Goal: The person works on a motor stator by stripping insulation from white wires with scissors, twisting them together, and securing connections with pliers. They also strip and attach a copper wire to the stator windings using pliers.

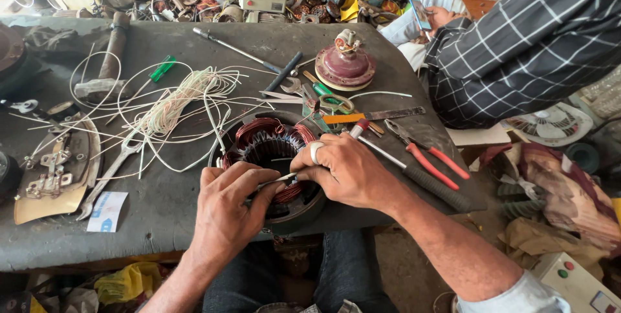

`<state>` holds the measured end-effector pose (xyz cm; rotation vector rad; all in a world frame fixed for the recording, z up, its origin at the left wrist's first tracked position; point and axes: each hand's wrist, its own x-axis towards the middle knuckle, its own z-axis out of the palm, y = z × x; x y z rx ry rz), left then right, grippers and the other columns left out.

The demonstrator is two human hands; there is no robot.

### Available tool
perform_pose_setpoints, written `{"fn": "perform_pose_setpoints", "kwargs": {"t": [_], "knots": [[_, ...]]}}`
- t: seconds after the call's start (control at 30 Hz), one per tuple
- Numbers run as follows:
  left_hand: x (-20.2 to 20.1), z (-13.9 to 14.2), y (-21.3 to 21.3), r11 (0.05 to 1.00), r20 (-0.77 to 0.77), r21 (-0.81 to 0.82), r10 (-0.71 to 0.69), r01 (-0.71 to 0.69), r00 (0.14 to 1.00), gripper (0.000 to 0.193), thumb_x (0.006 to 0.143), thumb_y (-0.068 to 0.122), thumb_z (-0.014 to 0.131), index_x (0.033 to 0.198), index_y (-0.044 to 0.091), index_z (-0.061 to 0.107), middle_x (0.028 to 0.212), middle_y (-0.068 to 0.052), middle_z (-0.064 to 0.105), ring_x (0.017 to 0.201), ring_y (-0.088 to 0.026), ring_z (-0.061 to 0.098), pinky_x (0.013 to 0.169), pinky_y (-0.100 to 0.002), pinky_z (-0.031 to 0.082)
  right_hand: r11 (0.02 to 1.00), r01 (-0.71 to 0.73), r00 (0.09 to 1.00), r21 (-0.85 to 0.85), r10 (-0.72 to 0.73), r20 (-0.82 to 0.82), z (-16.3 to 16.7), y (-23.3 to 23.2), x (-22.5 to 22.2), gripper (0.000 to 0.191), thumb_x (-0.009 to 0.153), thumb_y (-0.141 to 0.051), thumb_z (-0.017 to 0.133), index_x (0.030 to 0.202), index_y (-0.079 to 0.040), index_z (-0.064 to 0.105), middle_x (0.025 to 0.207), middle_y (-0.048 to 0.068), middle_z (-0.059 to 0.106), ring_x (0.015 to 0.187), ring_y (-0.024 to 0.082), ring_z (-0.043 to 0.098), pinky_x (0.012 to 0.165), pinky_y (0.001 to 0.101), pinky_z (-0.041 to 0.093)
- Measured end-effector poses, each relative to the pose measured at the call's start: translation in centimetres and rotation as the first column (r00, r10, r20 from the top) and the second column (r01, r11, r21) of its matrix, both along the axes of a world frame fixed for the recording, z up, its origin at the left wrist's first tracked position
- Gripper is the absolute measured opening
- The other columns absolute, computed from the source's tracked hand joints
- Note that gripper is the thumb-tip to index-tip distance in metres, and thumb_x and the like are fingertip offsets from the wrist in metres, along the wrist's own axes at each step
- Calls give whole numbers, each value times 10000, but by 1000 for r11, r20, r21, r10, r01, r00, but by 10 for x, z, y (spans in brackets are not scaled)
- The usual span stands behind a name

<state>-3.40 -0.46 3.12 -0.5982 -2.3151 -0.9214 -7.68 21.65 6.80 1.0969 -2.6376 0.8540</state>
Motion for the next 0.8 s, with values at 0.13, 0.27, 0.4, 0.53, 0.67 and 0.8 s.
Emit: {"fn": "perform_pose_setpoints", "kwargs": {"t": [0.13,0.27,0.4,0.53,0.67,0.8], "knots": [[1,0,3,1000,-52,-23,4,-6,999,119,882,221,762,952,125,764,826,27,732,717,-144,660,749,-356,388,999,-40,998,-15,39,-48,-3,-4,0,88,875,-176,744,941,-118,750,924,7,742,958,241,689,854,411,482],[3,3,4,994,-72,-110,-15,7,997,140,898,171,729,1004,82,751,769,-4,692,706,-177,650,739,-379,381,1000,-1,995,23,3,-96,-4,-7,2,101,878,-188,738,925,-98,740,923,25,729,967,264,676,845,429,463],[0,6,2,984,-3,-175,-40,39,999,167,898,164,727,1042,84,755,774,-9,708,714,-189,658,730,-388,384,999,23,997,45,-19,-73,-3,-7,1,120,885,-205,736,921,-90,736,915,29,728,966,262,677,829,428,463],[-4,7,1,989,14,-98,-110,111,994,260,900,268,760,1122,133,753,933,7,770,785,-159,683,751,-357,405,1000,11,1000,0,-11,20,0,-4,-1,114,887,-168,729,949,-83,772,907,40,756,927,258,699,827,405,503],[2,7,-11,983,-44,-99,-162,157,986,411,824,318,782,1168,97,735,1055,-31,757,931,-206,670,883,-392,411,995,-37,995,-94,46,89,6,1,-1,162,904,-83,695,1050,-47,758,996,79,761,966,262,722,856,376,545],[-1,4,-33,963,-55,-188,-204,191,977,355,791,274,784,1116,134,760,1055,-7,742,1042,-222,653,947,-440,393,992,-117,984,-39,121,129,11,5,-4,132,835,-71,746,959,-69,790,914,58,771,935,238,726,847,361,549]]}}
